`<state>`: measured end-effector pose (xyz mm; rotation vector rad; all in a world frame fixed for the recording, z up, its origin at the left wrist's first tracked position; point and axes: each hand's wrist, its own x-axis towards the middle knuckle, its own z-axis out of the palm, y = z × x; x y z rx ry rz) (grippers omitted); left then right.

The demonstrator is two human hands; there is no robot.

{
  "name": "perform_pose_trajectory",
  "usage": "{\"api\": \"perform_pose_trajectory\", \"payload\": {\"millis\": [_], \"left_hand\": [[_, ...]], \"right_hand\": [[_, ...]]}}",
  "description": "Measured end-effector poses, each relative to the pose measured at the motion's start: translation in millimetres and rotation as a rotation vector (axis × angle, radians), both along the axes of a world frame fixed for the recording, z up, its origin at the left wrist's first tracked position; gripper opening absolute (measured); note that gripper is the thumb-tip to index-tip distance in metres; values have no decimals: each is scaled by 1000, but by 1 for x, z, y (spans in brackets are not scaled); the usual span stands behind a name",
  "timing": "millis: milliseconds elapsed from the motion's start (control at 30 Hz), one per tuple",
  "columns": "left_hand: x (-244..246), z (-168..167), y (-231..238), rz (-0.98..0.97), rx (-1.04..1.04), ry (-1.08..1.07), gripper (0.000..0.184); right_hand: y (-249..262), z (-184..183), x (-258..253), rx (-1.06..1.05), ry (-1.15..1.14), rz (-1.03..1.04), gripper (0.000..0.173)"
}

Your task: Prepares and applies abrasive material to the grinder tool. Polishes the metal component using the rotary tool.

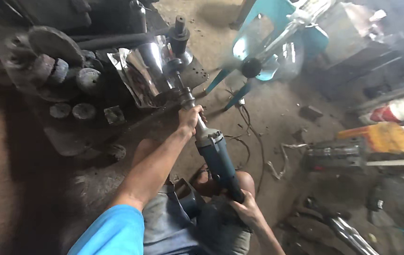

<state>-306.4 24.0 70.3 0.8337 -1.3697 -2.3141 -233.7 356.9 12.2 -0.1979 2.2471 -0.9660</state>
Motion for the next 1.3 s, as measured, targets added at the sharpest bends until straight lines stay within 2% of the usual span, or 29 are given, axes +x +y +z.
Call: {"api": "perform_pose_trajectory", "payload": {"millis": [33,67,167,300,467,667,900,967,1000,1033,1067,1100,1167,1300], "left_hand": [[-13,-34,-3,33,90,59,14],[-21,-45,-6,49,179,-12,12],[-18,-39,-11,84,252,-134,9],[8,-41,-16,101,243,-42,5],[23,-56,-21,93,256,75,9],[10,-47,-17,104,262,12,5],[-21,-46,-11,81,222,-83,11],[-18,-31,-1,72,84,-77,17],[-11,1,2,36,10,-199,24],[-17,61,-10,-118,258,-558,32],[-12,0,3,45,7,-199,23],[-19,-32,1,88,77,-68,17],[-25,-43,-6,65,237,-121,17],[-7,-38,-11,85,250,-107,8]], "right_hand": [[1,0,1,1,4,1,29],[2,-1,2,7,18,8,29],[4,-4,4,38,92,59,29],[2,1,8,126,184,148,29],[-3,5,11,194,221,183,34],[-2,5,8,133,182,148,31],[2,-2,-3,64,63,56,29],[3,-1,-5,49,37,37,28],[4,0,-5,35,23,30,29],[4,0,-5,18,13,25,30],[3,0,-4,10,6,21,30],[4,1,-3,5,8,19,30],[5,-1,-1,15,31,31,29],[3,-1,6,71,117,82,28]]}}
